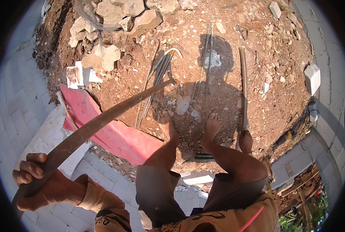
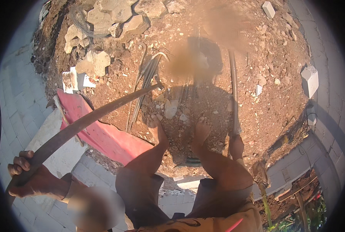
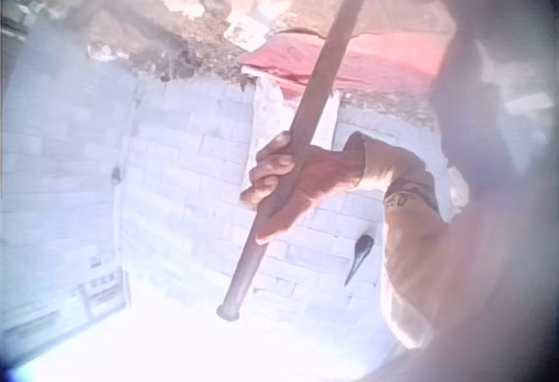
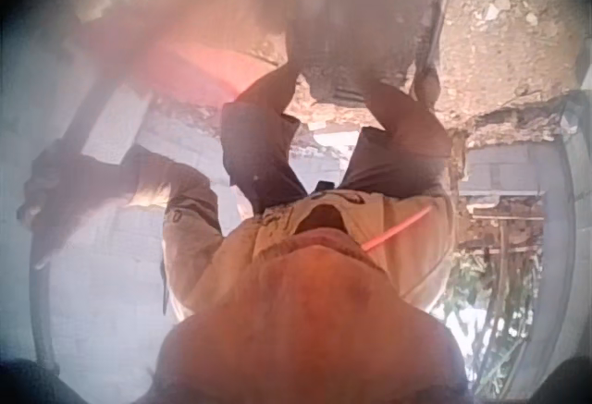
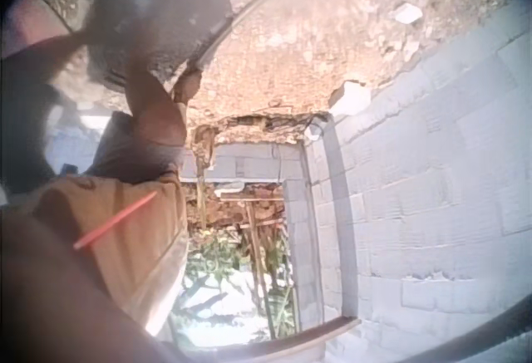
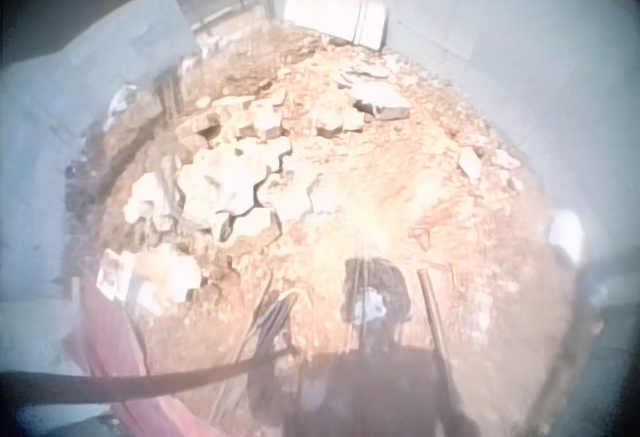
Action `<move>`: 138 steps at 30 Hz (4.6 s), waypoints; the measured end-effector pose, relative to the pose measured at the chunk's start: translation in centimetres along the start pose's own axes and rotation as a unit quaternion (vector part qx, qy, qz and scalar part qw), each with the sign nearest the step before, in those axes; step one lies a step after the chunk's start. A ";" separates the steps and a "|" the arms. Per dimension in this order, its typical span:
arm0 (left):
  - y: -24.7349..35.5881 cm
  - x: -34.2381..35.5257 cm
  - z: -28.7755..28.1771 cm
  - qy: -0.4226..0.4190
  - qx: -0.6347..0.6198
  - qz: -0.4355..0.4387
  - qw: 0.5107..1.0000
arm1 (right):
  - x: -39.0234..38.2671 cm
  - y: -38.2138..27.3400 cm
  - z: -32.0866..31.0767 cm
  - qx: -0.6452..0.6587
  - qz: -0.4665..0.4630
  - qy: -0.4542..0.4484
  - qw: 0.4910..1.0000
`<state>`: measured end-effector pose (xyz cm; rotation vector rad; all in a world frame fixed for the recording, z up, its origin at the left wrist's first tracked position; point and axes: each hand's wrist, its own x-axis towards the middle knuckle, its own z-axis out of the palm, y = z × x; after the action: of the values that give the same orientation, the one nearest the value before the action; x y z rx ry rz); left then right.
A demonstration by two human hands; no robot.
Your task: The person cuts a steel rod with an angle grinder, then uses a long metal bar to bend the cut rod into a U-shape. The person handles the rod and tools directly on the ground.
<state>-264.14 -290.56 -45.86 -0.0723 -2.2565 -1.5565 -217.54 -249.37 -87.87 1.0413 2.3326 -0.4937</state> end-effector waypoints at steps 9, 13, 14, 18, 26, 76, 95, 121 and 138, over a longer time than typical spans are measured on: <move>-13.5 -1.2 9.6 0.115 -0.163 0.186 0.962 | 21.6 -23.4 -5.4 0.158 -0.263 0.150 0.940; -15.7 -0.7 9.4 -0.059 -0.355 0.207 0.910 | 28.8 -31.4 -4.4 0.033 -0.271 0.245 0.930; -15.8 -0.7 9.3 -0.127 -0.412 0.209 0.878 | 29.6 -32.0 -4.2 0.019 -0.245 0.193 0.950; -15.9 -1.0 9.0 -0.085 -0.373 0.227 0.896 | 30.2 -33.5 -3.1 0.027 -0.218 0.143 0.965; -16.2 -1.5 8.2 -0.074 -0.418 0.201 0.883 | 30.5 -32.1 -5.0 0.168 -0.237 0.199 0.936; -11.2 -9.9 10.2 -0.091 -0.487 0.124 0.860 | 9.6 -12.9 6.9 0.046 -0.221 0.141 0.964; -9.6 -11.7 11.0 -0.144 -0.504 0.115 0.844 | 11.2 -17.5 6.5 0.129 -0.285 0.050 0.948; -9.6 -8.1 17.6 -0.266 -0.538 0.068 0.797 | 11.7 -14.3 1.4 0.130 -0.247 0.117 0.953; -8.5 -12.1 19.9 -0.292 -0.467 0.078 0.831 | 13.7 -0.4 3.2 0.121 0.084 0.207 0.967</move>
<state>-261.08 -273.54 -63.66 -1.0952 -1.5041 -2.6287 -224.49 -243.50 -98.61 1.5715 2.5513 -0.5463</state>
